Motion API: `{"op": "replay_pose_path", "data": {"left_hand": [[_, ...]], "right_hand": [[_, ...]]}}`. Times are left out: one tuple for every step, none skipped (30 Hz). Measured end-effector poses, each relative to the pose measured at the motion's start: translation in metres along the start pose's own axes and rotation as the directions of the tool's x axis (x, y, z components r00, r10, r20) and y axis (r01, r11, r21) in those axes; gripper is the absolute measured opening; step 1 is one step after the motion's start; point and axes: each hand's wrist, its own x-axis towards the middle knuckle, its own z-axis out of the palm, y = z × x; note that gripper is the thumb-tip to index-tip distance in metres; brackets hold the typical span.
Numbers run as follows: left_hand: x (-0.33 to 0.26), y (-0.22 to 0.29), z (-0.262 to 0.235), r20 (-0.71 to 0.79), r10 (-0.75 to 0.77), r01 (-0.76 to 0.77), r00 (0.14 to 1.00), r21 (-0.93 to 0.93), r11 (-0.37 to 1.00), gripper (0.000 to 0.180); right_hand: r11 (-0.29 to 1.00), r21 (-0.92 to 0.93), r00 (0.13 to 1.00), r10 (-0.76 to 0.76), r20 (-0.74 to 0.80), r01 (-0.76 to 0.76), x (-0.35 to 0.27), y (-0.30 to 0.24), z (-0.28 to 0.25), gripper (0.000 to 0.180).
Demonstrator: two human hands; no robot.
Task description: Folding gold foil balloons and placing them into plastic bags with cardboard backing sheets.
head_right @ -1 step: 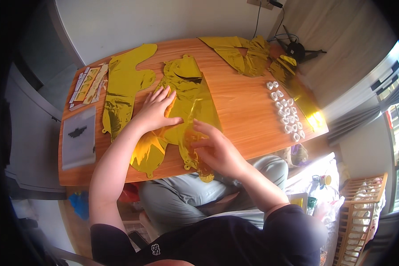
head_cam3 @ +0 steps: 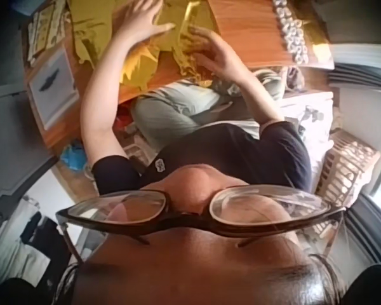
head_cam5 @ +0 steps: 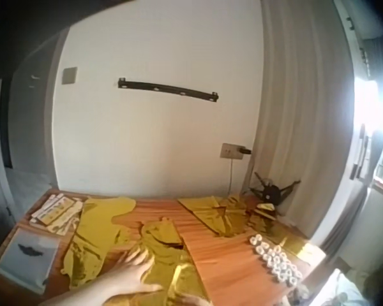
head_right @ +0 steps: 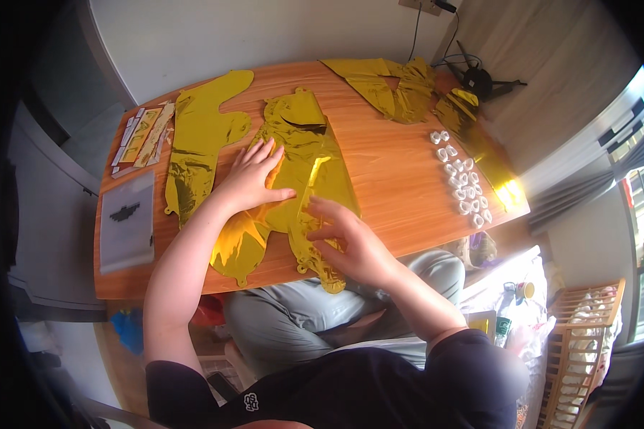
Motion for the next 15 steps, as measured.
{"op": "replay_pose_path", "data": {"left_hand": [[0.000,0.000,-0.001,-0.010,0.001,-0.001,1.000,-0.011,1.000,0.112],[0.000,0.000,-0.001,-0.019,0.002,-0.002,1.000,-0.023,1.000,0.112],[0.000,0.001,-0.002,-0.021,0.000,0.000,1.000,-0.023,1.000,0.112],[0.000,0.000,-0.002,-0.022,0.002,-0.003,1.000,-0.023,1.000,0.113],[0.000,-0.001,-0.001,-0.023,0.004,-0.004,1.000,-0.023,1.000,0.114],[0.000,-0.002,-0.002,-0.024,0.000,0.000,1.000,-0.023,1.000,0.114],[0.001,-0.001,-0.001,-0.021,0.004,-0.004,1.000,-0.018,1.000,0.113],[0.002,0.000,-0.002,-0.019,0.007,-0.008,1.000,-0.010,1.000,0.113],[0.001,0.001,-0.004,-0.022,0.008,-0.008,1.000,-0.010,1.000,0.113],[0.000,0.003,-0.004,0.000,0.000,0.000,1.000,0.007,1.000,0.113],[-0.001,0.003,-0.005,0.016,-0.009,0.009,1.000,0.024,1.000,0.113],[-0.002,0.003,-0.006,0.011,-0.010,0.010,1.000,0.023,1.000,0.113],[-0.003,0.002,-0.005,0.018,-0.016,0.016,1.000,0.035,0.999,0.113],[-0.001,0.002,-0.004,0.034,-0.022,0.020,0.999,0.051,0.998,0.114],[0.001,0.002,-0.003,0.039,-0.025,0.022,0.999,0.052,0.998,0.114]], "right_hand": [[1.000,-0.002,1.000,-0.001,0.002,0.001,0.000,0.000,0.000,0.059],[0.999,0.029,0.999,0.041,0.033,-0.041,0.000,-0.001,0.001,0.060],[0.995,0.058,0.995,0.081,0.066,-0.085,0.000,-0.001,0.001,0.061],[0.995,0.059,0.994,0.080,0.068,-0.084,0.000,-0.002,-0.002,0.061],[0.997,0.056,0.996,0.042,0.078,-0.046,0.001,-0.003,-0.009,0.060],[0.999,0.054,0.996,0.004,0.088,-0.008,0.003,-0.005,-0.016,0.059],[0.998,-0.057,1.000,0.013,0.028,-0.011,0.008,-0.011,-0.026,0.046],[0.975,-0.208,0.997,-0.070,0.016,0.072,0.016,-0.004,-0.040,0.041],[0.923,-0.355,0.988,-0.154,0.017,0.150,0.027,0.002,-0.054,0.037],[0.881,-0.458,0.989,-0.146,-0.023,0.119,0.037,0.000,-0.062,0.035],[0.827,-0.556,0.987,-0.147,-0.062,0.088,0.048,-0.003,-0.070,0.032],[0.751,-0.652,0.987,-0.160,-0.032,0.100,0.058,0.004,-0.082,0.036],[0.749,-0.654,0.987,-0.161,-0.026,0.105,0.068,0.008,-0.084,0.036],[0.711,-0.696,0.984,-0.175,-0.039,0.099,0.076,0.015,-0.088,0.038],[0.672,-0.735,0.981,-0.189,-0.050,0.092,0.083,0.023,-0.093,0.041]]}}
